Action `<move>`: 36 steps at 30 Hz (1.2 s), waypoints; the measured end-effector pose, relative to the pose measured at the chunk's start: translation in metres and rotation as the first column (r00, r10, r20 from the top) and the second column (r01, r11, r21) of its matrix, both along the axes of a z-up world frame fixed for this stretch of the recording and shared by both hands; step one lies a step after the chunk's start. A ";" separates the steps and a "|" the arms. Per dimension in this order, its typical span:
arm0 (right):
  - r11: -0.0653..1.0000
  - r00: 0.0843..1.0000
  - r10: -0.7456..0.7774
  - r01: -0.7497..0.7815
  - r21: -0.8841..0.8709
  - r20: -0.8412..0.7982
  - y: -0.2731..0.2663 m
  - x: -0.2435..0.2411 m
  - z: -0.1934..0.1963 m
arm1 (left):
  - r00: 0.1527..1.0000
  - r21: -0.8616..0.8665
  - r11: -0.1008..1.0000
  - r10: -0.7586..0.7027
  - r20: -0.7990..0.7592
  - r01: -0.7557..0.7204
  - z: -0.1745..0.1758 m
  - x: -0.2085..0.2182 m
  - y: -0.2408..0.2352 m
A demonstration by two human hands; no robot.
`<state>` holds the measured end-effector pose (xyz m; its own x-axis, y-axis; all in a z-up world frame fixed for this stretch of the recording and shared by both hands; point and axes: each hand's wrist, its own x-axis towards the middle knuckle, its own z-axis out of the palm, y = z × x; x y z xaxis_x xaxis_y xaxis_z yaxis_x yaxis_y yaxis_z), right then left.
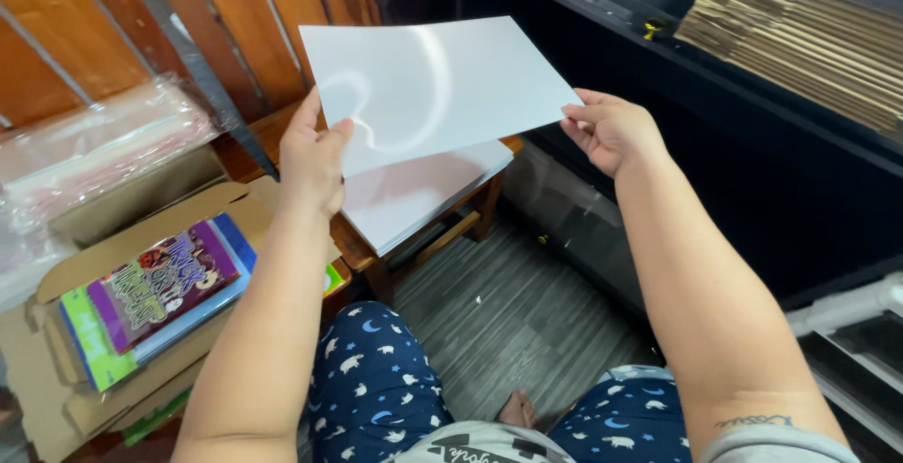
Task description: The person repeatedly picks up a single sheet of white paper from a stack on a shelf and places it onto a stack on a wooden table. The person aligns the paper on the table stack after each transfer.
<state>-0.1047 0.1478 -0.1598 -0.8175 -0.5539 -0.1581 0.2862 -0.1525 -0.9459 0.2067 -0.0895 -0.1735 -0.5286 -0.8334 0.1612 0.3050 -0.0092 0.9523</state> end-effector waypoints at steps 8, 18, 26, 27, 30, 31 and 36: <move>0.985 0.993 0.054 -0.036 0.166 -0.104 -0.043 0.013 -0.037 | 0.989 0.027 0.991 0.126 0.073 -0.128 -0.035 0.017 0.012; 0.960 0.978 0.061 -0.002 0.280 -0.200 -0.091 -0.019 -0.088 | 0.925 0.092 0.975 0.159 0.345 -0.202 -0.059 0.008 0.033; 0.946 0.976 0.052 0.020 0.325 -0.210 -0.120 -0.036 -0.122 | 0.859 0.087 0.960 0.194 0.474 -0.265 -0.087 -0.009 0.022; 0.939 0.978 0.051 0.022 0.342 -0.203 -0.121 -0.036 -0.125 | 0.846 0.095 0.958 0.191 0.499 -0.272 -0.084 -0.010 0.024; 0.938 0.980 0.038 0.032 0.345 -0.195 -0.122 -0.027 -0.124 | 0.855 0.100 0.962 0.174 0.489 -0.253 -0.084 -0.014 0.021; 0.937 0.981 0.038 0.032 0.349 -0.192 -0.124 -0.030 -0.127 | 0.854 0.103 0.962 0.171 0.492 -0.252 -0.081 -0.016 0.022; 0.930 0.982 0.052 0.018 0.367 -0.180 -0.129 -0.038 -0.141 | 0.826 0.098 0.962 0.164 0.540 -0.255 -0.092 -0.023 0.016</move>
<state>-0.1429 0.0185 -0.3009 -0.8423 -0.5003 -0.2004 0.1017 0.2176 -0.9707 0.1837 -0.0730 -0.2656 -0.3049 -0.9236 -0.2324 -0.2246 -0.1675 0.9600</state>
